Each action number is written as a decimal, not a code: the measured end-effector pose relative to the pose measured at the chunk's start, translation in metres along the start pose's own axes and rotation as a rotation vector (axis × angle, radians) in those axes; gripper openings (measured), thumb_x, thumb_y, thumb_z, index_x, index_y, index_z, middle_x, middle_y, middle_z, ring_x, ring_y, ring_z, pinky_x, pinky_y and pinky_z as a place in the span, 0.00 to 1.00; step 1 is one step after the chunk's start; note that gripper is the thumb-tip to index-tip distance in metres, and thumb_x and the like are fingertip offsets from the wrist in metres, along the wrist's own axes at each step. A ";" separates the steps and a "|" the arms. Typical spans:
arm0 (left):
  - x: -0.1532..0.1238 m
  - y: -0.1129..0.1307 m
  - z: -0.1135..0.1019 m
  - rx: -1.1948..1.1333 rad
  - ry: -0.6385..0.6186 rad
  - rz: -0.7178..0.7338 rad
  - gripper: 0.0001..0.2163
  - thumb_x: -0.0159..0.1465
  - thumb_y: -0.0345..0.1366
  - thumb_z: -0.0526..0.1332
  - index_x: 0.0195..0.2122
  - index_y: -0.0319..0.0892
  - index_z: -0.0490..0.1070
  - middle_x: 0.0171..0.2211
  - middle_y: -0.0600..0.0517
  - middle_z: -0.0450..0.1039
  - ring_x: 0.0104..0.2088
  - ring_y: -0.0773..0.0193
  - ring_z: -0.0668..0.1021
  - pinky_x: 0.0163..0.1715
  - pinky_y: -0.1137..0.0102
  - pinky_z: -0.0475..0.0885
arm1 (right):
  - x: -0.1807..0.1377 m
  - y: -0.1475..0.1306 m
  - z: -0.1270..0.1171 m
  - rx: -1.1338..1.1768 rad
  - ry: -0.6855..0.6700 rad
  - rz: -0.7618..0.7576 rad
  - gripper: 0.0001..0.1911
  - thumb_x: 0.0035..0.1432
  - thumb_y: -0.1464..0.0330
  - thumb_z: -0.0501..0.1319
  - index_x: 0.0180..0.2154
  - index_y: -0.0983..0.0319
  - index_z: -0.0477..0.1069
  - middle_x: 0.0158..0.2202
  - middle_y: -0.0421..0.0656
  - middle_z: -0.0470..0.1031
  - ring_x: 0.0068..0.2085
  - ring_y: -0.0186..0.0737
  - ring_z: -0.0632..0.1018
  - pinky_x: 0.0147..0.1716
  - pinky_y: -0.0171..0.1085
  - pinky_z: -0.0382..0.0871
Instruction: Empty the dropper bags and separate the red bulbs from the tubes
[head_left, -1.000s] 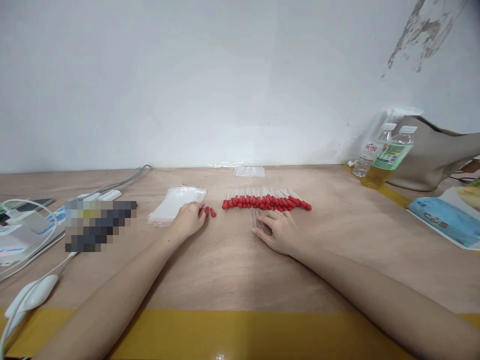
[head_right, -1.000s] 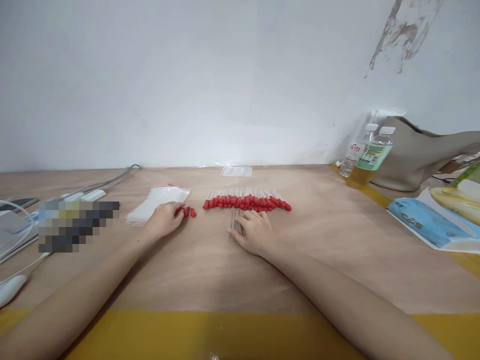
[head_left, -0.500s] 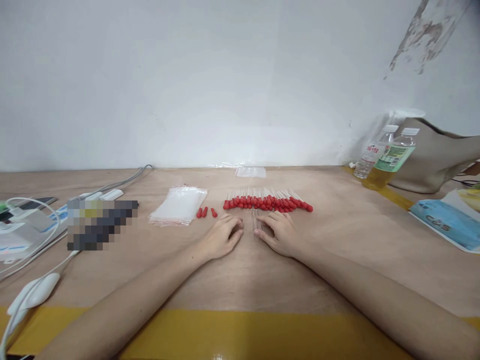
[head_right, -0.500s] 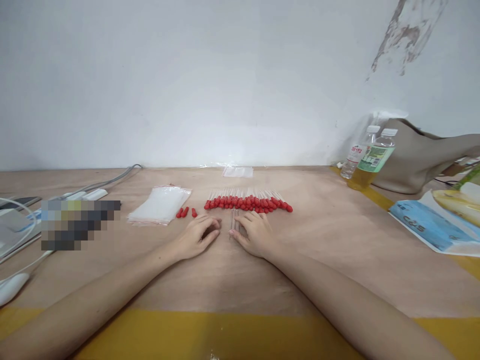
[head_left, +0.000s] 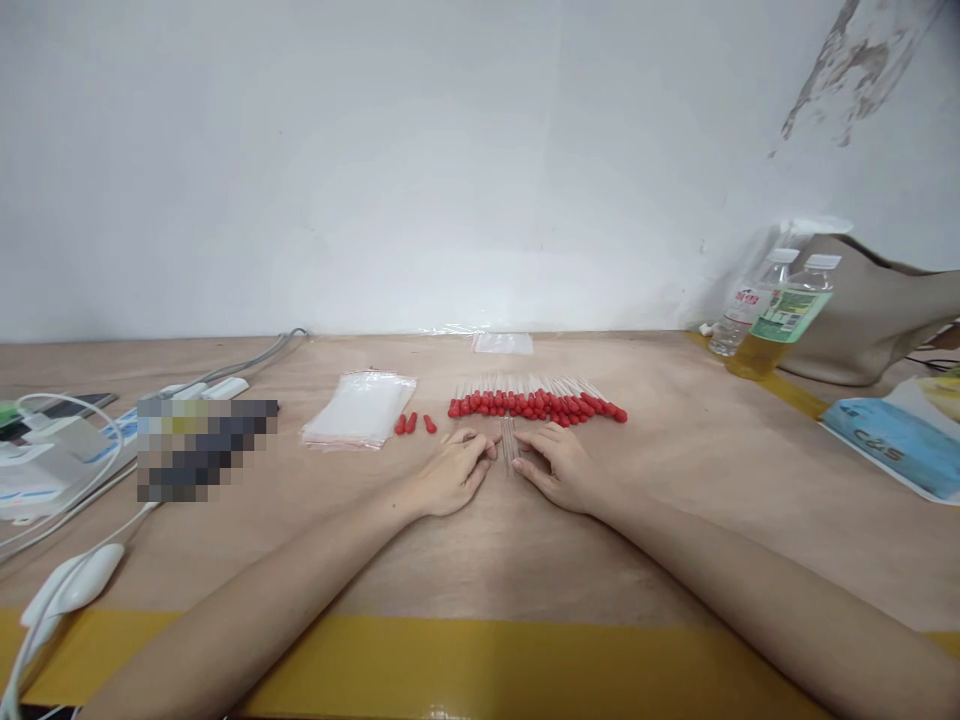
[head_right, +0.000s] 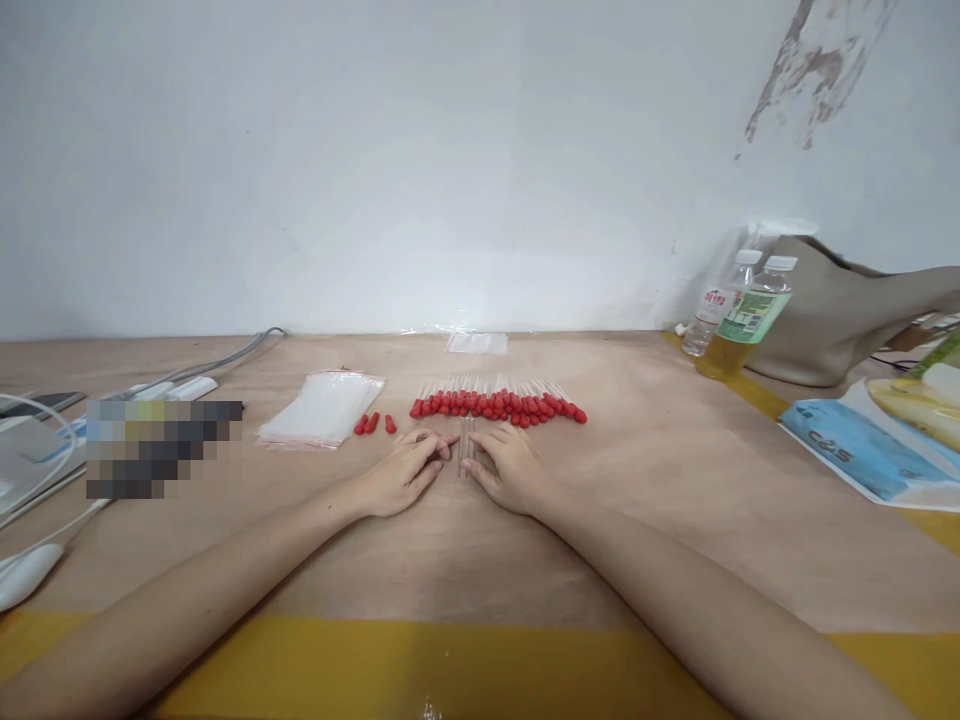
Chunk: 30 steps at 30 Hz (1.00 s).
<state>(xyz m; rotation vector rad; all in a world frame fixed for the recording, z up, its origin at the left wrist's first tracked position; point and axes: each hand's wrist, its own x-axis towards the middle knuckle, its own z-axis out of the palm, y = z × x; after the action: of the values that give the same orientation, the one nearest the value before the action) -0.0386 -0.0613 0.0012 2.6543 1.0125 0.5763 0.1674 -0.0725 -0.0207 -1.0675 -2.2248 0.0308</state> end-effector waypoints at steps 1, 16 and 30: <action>0.000 0.000 0.000 0.003 -0.001 0.002 0.07 0.60 0.29 0.48 0.36 0.43 0.63 0.45 0.47 0.67 0.49 0.59 0.66 0.49 0.60 0.61 | 0.000 0.000 0.000 0.005 -0.003 0.000 0.14 0.57 0.62 0.53 0.42 0.63 0.67 0.35 0.46 0.72 0.37 0.40 0.69 0.38 0.39 0.61; 0.026 -0.044 -0.034 0.443 0.216 -0.202 0.13 0.60 0.40 0.53 0.43 0.44 0.68 0.43 0.47 0.71 0.47 0.52 0.67 0.47 0.57 0.57 | 0.000 0.002 -0.002 0.011 0.013 0.054 0.13 0.57 0.64 0.53 0.43 0.63 0.66 0.37 0.46 0.72 0.38 0.41 0.69 0.39 0.40 0.61; 0.039 -0.059 -0.028 0.332 0.098 -0.204 0.10 0.59 0.38 0.54 0.37 0.44 0.73 0.34 0.49 0.76 0.36 0.58 0.75 0.35 0.68 0.66 | -0.005 0.000 0.000 -0.080 0.134 0.106 0.12 0.60 0.69 0.47 0.36 0.62 0.68 0.33 0.45 0.72 0.36 0.40 0.69 0.38 0.39 0.59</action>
<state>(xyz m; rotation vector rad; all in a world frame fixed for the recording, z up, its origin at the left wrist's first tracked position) -0.0587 0.0108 0.0160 2.7697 1.5042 0.5380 0.1695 -0.0755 -0.0234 -1.1951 -2.0635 -0.0827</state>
